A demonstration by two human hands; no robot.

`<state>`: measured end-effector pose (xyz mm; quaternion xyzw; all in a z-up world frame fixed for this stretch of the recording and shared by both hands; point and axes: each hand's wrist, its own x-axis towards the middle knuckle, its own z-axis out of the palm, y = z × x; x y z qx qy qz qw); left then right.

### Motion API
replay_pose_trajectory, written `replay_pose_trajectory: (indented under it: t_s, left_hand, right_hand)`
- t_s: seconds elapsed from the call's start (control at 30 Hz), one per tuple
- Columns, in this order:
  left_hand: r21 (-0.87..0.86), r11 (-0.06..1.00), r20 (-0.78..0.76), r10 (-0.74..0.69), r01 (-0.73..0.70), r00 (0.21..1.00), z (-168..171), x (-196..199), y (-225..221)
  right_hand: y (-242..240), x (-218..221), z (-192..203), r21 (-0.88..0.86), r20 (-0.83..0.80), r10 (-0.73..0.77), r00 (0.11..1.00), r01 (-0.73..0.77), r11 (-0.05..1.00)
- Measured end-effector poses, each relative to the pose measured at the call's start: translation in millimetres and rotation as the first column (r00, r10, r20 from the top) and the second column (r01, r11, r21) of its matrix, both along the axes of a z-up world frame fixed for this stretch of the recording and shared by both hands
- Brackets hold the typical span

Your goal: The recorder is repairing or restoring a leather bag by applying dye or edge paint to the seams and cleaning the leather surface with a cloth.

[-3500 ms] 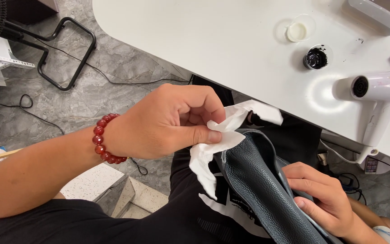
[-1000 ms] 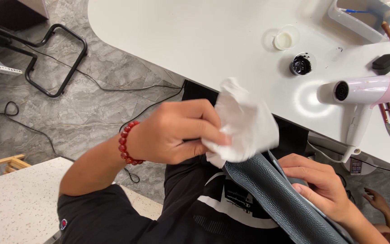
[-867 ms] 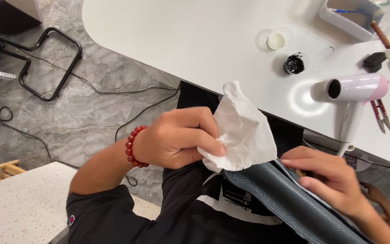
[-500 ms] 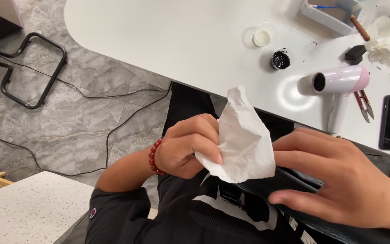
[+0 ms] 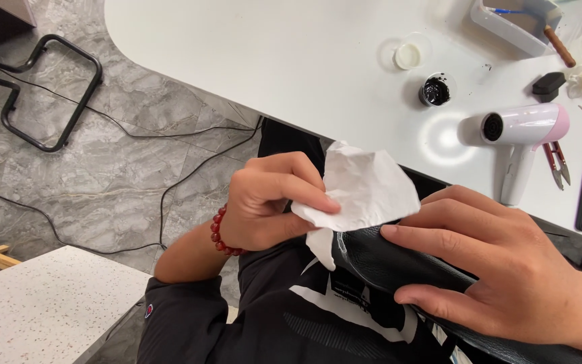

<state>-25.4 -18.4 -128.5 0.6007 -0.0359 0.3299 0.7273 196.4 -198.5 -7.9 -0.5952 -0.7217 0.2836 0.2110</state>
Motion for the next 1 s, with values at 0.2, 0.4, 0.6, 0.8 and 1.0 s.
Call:
replay_pose_trajectory:
  t_s: [0.2,0.4,0.6,0.8,1.0]
  left_hand:
    - [0.275,0.961,-0.028,-0.017,0.024,0.999,19,-2,8]
    - [0.483,0.873,0.013,-0.082,0.066,0.997,33,14,22]
    - [0.507,0.806,0.021,-0.365,0.305,0.931,36,47,74]
    - [0.345,0.774,0.051,-0.58,0.531,0.813,17,76,136]
    - [0.149,0.902,0.052,-0.417,0.406,0.907,-2,69,178]
  right_hand:
    - [-2,6,-8,0.007,0.046,-0.021,0.999,0.021,1.0]
    - [19,4,6,0.072,-0.007,-0.027,1.0,0.028,0.997]
    - [47,20,1,0.029,-0.158,-0.005,0.987,0.01,1.0]
    - [96,44,-12,0.081,-0.339,0.002,0.941,0.027,0.996]
    - [146,58,-17,0.006,-0.439,0.037,0.898,-0.039,0.999]
